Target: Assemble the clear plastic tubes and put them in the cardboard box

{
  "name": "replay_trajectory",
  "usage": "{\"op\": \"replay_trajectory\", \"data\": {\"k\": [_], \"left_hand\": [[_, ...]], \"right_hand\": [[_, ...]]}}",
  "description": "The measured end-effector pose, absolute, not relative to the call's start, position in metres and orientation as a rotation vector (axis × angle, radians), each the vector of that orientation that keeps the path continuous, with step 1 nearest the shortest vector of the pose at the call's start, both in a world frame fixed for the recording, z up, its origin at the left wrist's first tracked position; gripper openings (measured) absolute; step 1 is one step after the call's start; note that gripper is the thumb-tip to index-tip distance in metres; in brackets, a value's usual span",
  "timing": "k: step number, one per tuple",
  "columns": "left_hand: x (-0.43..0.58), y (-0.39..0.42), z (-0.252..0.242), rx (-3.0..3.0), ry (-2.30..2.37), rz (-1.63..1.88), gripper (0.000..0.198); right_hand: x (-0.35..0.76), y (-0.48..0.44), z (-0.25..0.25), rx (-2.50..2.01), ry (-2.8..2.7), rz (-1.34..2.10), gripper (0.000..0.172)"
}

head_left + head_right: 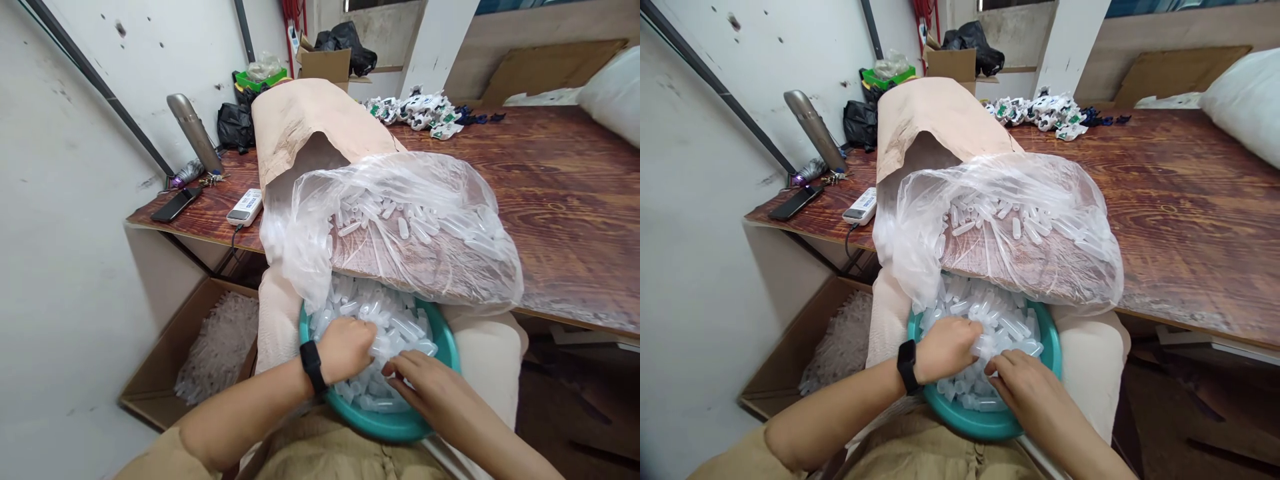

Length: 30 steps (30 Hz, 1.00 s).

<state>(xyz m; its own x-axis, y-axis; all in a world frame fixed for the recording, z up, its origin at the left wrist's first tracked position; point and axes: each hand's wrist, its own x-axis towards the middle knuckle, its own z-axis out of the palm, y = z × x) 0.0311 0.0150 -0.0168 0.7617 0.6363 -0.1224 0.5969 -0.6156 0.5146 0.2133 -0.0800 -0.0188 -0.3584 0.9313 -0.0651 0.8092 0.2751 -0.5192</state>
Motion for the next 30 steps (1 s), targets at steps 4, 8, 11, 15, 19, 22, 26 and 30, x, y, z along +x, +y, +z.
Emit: {"op": "replay_trajectory", "data": {"k": [4, 8, 11, 15, 19, 22, 26, 30], "left_hand": [[0.013, 0.020, 0.000, 2.271, 0.972, 0.274, 0.012], [0.000, 0.016, 0.007, 1.630, 1.017, 0.491, 0.021], [-0.005, 0.010, 0.007, 1.158, 0.955, 0.539, 0.044], [-0.009, 0.001, 0.006, 0.960, 0.885, 0.621, 0.058], [-0.009, -0.006, 0.005, 0.897, 0.891, 0.700, 0.047], [-0.007, -0.011, 0.006, 0.845, 0.892, 0.726, 0.052], [-0.004, -0.018, 0.005, 0.788, 0.886, 0.761, 0.052], [-0.001, -0.023, 0.002, 0.744, 0.940, 0.842, 0.045]], "right_hand": [[0.196, -0.074, -0.026, -1.553, -2.433, 0.672, 0.029], [0.177, -0.068, -0.036, -1.583, -2.459, 0.659, 0.034], [0.167, -0.067, -0.042, -1.606, -2.445, 0.674, 0.032], [0.162, -0.072, -0.047, -1.635, -2.375, 0.736, 0.029], [0.163, -0.074, -0.048, -1.613, -2.249, 0.810, 0.031], [0.165, -0.072, -0.045, -1.572, -2.100, 0.833, 0.028], [0.171, -0.070, -0.040, -1.525, -1.876, 0.802, 0.015], [0.176, -0.075, -0.037, -1.546, -1.651, 0.657, 0.012]]}}
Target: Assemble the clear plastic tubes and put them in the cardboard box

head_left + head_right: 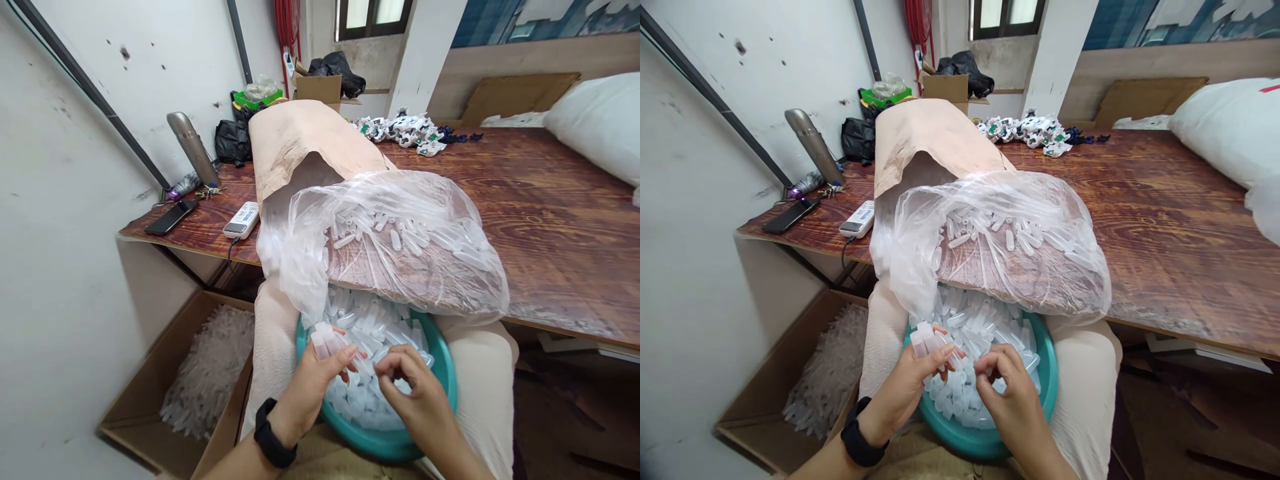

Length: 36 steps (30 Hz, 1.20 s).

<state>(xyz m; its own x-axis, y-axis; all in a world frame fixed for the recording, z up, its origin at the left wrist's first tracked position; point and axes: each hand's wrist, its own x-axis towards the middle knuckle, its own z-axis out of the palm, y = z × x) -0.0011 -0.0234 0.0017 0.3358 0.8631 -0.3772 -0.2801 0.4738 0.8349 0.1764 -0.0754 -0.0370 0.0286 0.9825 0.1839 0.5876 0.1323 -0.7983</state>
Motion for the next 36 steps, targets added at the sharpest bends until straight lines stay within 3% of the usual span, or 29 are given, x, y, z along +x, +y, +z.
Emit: {"op": "replay_trajectory", "data": {"k": [4, 8, 11, 18, 23, 28, 33, 36], "left_hand": [[0.002, -0.027, 0.003, 0.692, 0.952, 0.894, 0.046], [0.008, -0.030, 0.004, 0.644, 0.973, 0.950, 0.048], [0.012, -0.033, 0.000, 0.603, 0.992, 0.976, 0.047], [0.018, -0.035, -0.006, 0.532, 0.975, 0.973, 0.044], [0.017, -0.036, -0.002, 0.498, 0.925, 0.907, 0.036], [0.017, -0.039, 0.004, 0.479, 0.821, 0.774, 0.028], [0.015, -0.034, -0.002, 0.416, 0.913, 0.712, 0.038], [0.013, -0.028, -0.011, 0.443, 0.909, 0.608, 0.039]], "right_hand": [[0.173, -0.084, -0.027, -1.515, -1.366, 0.670, 0.013], [0.163, -0.089, -0.016, -1.430, -1.084, 0.944, 0.034], [0.159, -0.085, -0.015, -1.406, -0.940, 1.043, 0.040], [0.158, -0.077, -0.022, -1.251, -0.714, 1.376, 0.037], [0.158, -0.078, -0.027, -1.200, -0.690, 1.393, 0.031], [0.157, -0.076, -0.029, -1.129, -0.639, 1.474, 0.036], [0.157, -0.075, -0.027, -1.075, -0.630, 1.547, 0.034], [0.161, -0.070, -0.034, -1.081, -0.638, 1.597, 0.048]]}}
